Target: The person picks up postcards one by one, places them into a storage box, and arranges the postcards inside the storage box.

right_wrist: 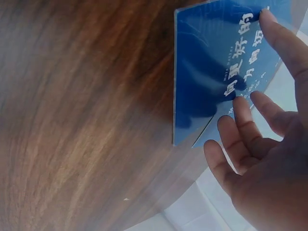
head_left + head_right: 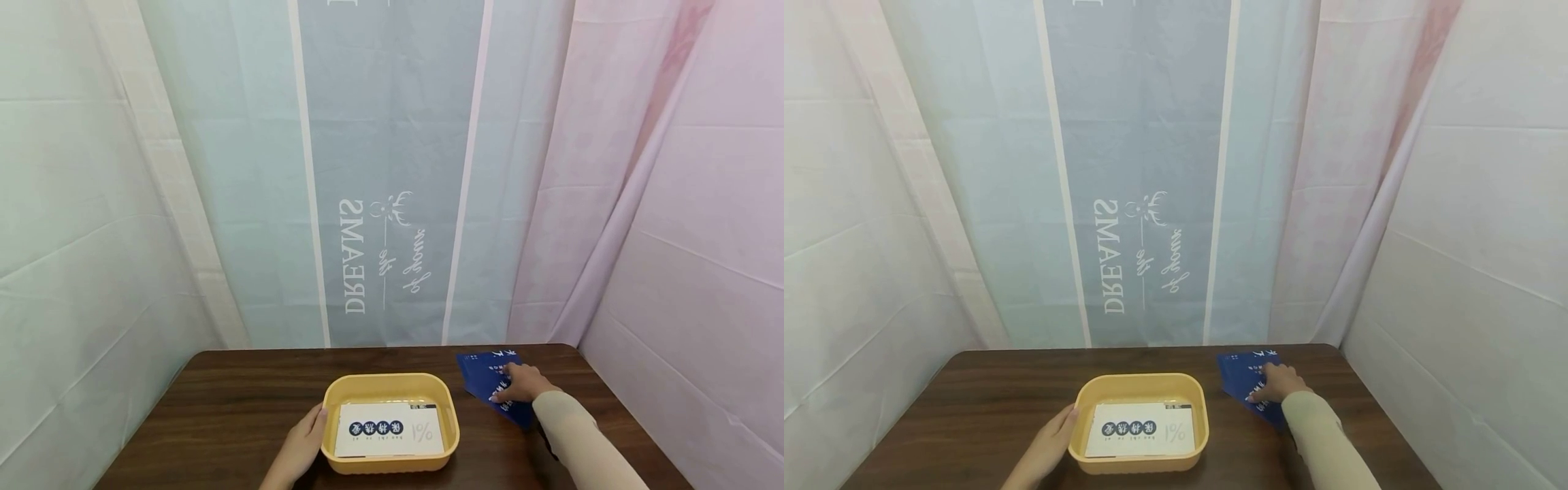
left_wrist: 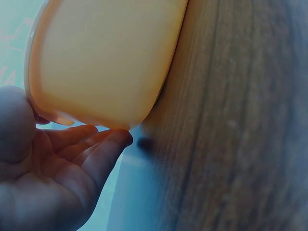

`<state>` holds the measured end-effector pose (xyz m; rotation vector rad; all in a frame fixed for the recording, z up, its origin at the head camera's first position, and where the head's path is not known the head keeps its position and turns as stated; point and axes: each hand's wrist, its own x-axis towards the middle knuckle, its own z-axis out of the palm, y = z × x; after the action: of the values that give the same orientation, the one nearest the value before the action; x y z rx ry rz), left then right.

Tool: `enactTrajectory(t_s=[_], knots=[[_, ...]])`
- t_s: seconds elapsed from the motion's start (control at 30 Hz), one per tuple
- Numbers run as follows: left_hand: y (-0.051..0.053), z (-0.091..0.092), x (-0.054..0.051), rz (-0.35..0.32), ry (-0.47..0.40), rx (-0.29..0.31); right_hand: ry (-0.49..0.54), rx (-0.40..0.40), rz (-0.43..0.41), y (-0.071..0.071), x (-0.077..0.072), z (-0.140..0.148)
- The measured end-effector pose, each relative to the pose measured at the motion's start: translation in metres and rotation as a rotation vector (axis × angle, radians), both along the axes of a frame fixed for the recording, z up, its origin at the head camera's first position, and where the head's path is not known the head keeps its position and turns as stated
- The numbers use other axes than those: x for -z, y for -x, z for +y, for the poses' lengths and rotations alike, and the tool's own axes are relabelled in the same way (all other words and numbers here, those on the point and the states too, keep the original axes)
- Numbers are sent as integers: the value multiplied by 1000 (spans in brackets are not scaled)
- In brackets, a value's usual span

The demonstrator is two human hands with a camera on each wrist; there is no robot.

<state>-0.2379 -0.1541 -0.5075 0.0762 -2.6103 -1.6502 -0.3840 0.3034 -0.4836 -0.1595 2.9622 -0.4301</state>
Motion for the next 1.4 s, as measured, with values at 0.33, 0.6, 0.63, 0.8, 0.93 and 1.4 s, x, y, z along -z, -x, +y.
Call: enactTrajectory(t_s=[0.33, 0.6, 0.63, 0.8, 0.93, 1.4], knots=[[0, 0, 0, 3, 3, 3, 6, 11, -16, 3, -3, -2], [1, 0, 1, 8, 6, 3, -4, 19, 12, 0, -6, -5], [1, 0, 1, 9, 6, 4, 3, 17, 17, -1, -6, -5], [1, -1, 1, 18, 13, 14, 42, -16, 50, -5, -6, -4], [1, -1, 1, 12, 14, 8, 96, -43, 86, -6, -4, -2], [1, -1, 0, 14, 29, 9, 213, 33, 273, -4, -3, -10]])
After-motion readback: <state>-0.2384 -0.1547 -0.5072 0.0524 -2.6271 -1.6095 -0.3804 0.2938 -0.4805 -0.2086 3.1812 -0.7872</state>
